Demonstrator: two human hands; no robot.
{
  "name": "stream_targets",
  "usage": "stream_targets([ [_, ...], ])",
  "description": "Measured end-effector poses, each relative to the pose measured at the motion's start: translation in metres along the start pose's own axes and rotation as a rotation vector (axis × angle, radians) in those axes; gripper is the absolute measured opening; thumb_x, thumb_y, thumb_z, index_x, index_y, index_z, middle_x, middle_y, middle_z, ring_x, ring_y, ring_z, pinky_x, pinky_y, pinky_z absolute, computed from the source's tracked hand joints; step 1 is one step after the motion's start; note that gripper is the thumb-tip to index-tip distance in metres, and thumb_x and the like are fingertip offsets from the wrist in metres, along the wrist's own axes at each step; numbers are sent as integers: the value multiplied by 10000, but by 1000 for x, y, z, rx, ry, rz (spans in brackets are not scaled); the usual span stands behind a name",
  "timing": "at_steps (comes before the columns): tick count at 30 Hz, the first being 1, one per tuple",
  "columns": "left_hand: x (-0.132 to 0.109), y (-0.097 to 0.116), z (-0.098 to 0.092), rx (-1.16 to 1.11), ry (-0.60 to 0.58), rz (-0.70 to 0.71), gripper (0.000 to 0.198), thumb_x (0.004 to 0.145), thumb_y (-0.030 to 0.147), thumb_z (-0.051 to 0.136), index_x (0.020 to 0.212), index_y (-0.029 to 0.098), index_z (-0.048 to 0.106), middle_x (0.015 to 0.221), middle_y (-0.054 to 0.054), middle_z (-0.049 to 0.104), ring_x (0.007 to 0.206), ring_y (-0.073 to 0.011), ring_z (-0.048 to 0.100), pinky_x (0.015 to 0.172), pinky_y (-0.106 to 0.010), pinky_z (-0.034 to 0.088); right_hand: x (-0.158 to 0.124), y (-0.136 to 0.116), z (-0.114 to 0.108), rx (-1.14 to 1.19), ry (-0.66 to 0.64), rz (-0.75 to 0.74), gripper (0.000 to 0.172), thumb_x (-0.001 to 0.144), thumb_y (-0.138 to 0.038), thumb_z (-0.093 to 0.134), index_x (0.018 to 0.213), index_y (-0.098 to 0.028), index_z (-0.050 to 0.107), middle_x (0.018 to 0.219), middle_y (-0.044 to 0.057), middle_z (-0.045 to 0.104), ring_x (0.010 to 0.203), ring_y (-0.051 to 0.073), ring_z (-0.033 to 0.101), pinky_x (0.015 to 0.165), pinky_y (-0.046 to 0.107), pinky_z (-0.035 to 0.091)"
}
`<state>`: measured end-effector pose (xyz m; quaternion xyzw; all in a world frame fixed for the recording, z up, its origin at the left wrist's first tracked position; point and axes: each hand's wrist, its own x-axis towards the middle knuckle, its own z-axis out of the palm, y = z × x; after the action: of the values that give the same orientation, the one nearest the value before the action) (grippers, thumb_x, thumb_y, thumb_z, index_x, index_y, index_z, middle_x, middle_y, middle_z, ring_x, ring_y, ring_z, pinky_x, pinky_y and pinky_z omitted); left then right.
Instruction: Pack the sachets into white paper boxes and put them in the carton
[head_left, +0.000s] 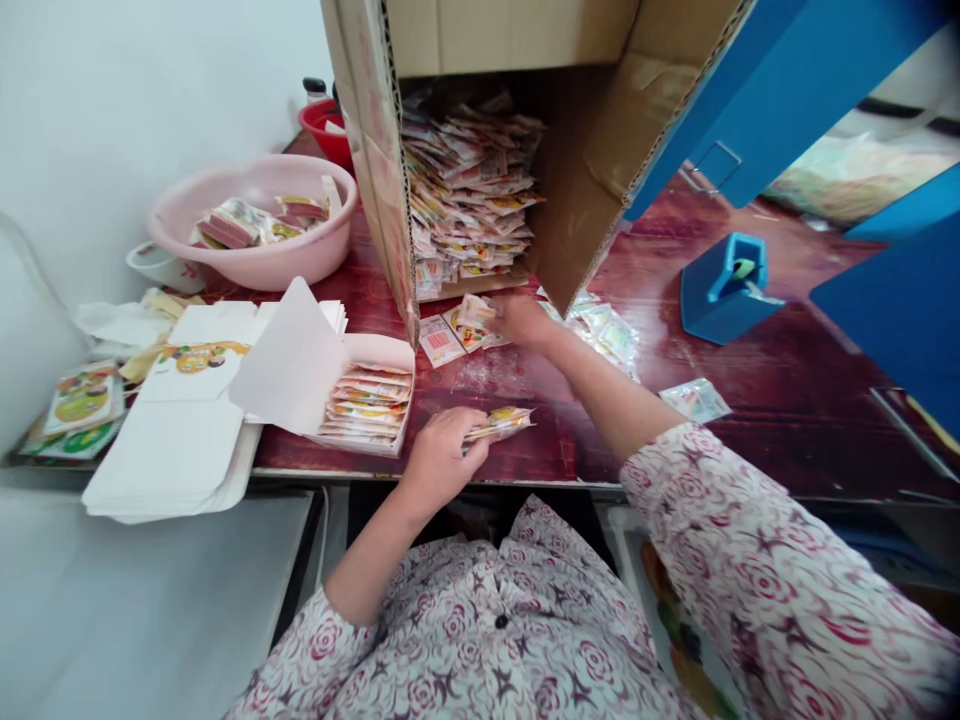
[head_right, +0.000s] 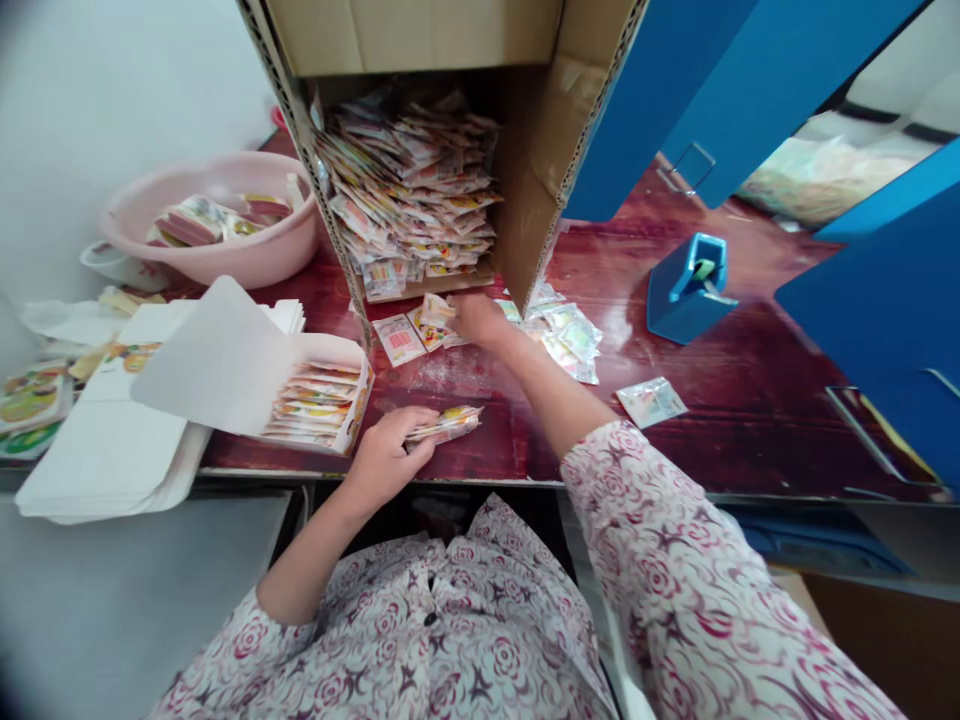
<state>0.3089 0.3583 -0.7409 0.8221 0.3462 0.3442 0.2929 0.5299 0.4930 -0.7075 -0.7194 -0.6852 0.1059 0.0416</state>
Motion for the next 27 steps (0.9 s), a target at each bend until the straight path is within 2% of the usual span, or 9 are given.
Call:
stream_targets([
  [3, 0, 2, -1, 44, -47, -28, 137, 860, 136, 644, 979, 199, 663, 923, -41, 763, 847, -206, 710, 806, -356, 565, -12, 14, -6, 216, 97, 99, 327, 955, -352, 521, 1048, -106, 715, 971, 119, 743, 876, 235, 670, 749, 290, 482],
  [6, 0, 3, -2, 62, -49, -30, 139, 864, 151, 653, 991, 207, 664, 937, -36, 766, 863, -208, 711, 809, -347, 558, -18, 3, -8, 383, 142, 161, 439, 1000, -432, 415, 1022, -109, 711, 928, 103, 743, 822, 219, 672, 698, 283, 490],
  [10, 0, 3, -1, 67, -43, -24, 111, 872, 167, 659, 977, 201, 671, 916, -37, 763, 848, -210, 709, 798, -344, 552, -18, -38, 2, 116, 57, 139, 370, 930, -400, 563, 1133, -124, 702, 1121, 179, 725, 1035, 290, 678, 860, 339, 502],
  [12, 0, 3, -1, 67, -44, -19, 103, 873, 168, 663, 972, 192, 674, 916, -42, 763, 842, -213, 708, 798, -350, 551, -15, -55, 8, 5, 73, 167, 443, 887, -356, 630, 1259, -115, 645, 1231, 217, 681, 1132, 311, 654, 911, 351, 497],
  [14, 0, 3, -1, 71, -58, -27, 110, 870, 161, 664, 977, 189, 673, 931, -43, 765, 853, -214, 710, 812, -355, 553, -10, -63, 9, -12, 55, 221, 488, 860, -334, 664, 1287, -100, 628, 1240, 229, 675, 1141, 311, 657, 906, 343, 505],
  [17, 1, 5, -2, 81, -75, -72, 190, 872, 155, 657, 1058, 191, 660, 1016, -50, 763, 920, -214, 713, 850, -356, 559, -1, -60, 7, 38, -73, 259, 398, 829, -321, 691, 1159, -100, 706, 1169, 205, 713, 1101, 305, 678, 863, 321, 515],
  [19, 0, 5, -2, 84, -74, -97, 255, 872, 178, 671, 1125, 194, 640, 1090, -61, 752, 970, -219, 709, 878, -362, 562, 1, -51, 4, 105, -85, 232, 330, 820, -313, 698, 1090, -127, 734, 1135, 160, 733, 1065, 281, 687, 847, 303, 509],
  [24, -3, 0, 1, 26, -47, -30, 115, 900, 216, 652, 1011, 190, 668, 1040, -71, 746, 960, -211, 706, 902, -397, 579, -32, -25, -2, 304, 144, 46, 342, 831, -284, 699, 1144, -146, 704, 1081, 76, 747, 956, 208, 674, 853, 280, 479],
  [27, -3, -3, 2, 67, 58, 48, 63, 868, 175, 667, 927, 184, 690, 1384, -134, 599, 1323, -299, 543, 1081, -512, 488, -74, -17, -6, 374, 24, -166, 298, 837, -323, 698, 1100, -187, 730, 990, 43, 755, 875, 189, 660, 805, 270, 469],
])
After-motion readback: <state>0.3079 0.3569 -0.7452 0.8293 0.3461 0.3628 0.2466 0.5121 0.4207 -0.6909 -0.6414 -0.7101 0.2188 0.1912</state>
